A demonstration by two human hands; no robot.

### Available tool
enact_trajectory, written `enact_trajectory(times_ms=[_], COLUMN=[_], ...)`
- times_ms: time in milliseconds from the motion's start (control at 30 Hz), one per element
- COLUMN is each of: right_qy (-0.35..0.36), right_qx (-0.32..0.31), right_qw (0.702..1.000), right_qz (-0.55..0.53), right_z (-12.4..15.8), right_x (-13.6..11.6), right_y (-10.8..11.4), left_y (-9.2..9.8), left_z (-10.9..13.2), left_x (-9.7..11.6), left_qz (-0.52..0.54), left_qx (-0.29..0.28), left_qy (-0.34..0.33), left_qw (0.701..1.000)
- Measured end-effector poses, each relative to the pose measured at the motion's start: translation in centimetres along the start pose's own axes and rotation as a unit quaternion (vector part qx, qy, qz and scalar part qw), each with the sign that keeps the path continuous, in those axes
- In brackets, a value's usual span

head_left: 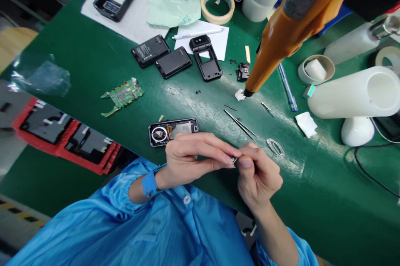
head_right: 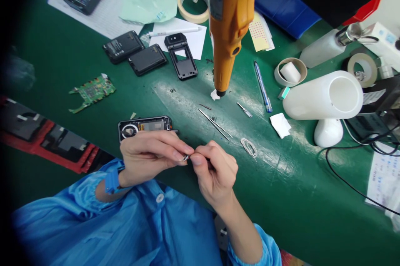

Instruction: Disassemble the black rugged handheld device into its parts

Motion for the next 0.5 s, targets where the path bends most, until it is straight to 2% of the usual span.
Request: enact_trajectory(times_ms=[500], right_qy=[0.001], right_qx=[-0.005], right_qw=[1.0], right_qz=[0.014], right_z=[-0.22], right_x=[-0.13], right_y=[-0.15], left_y=[-0.04], left_z=[0.08], left_x=[-0.09], left_qz=[0.005], left_qx=[0.008], left_qy=[-0.003], left_qw=[1.0])
Point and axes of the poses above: each hand's wrist, its own z-axis away from the middle knuckle, its own y-axis out of the back of the hand, x = y × z, the point moved 8 cm from there along -z, towards the middle knuckle, and after that the axes turned 8 degrees about y, right-handed, at the moved point
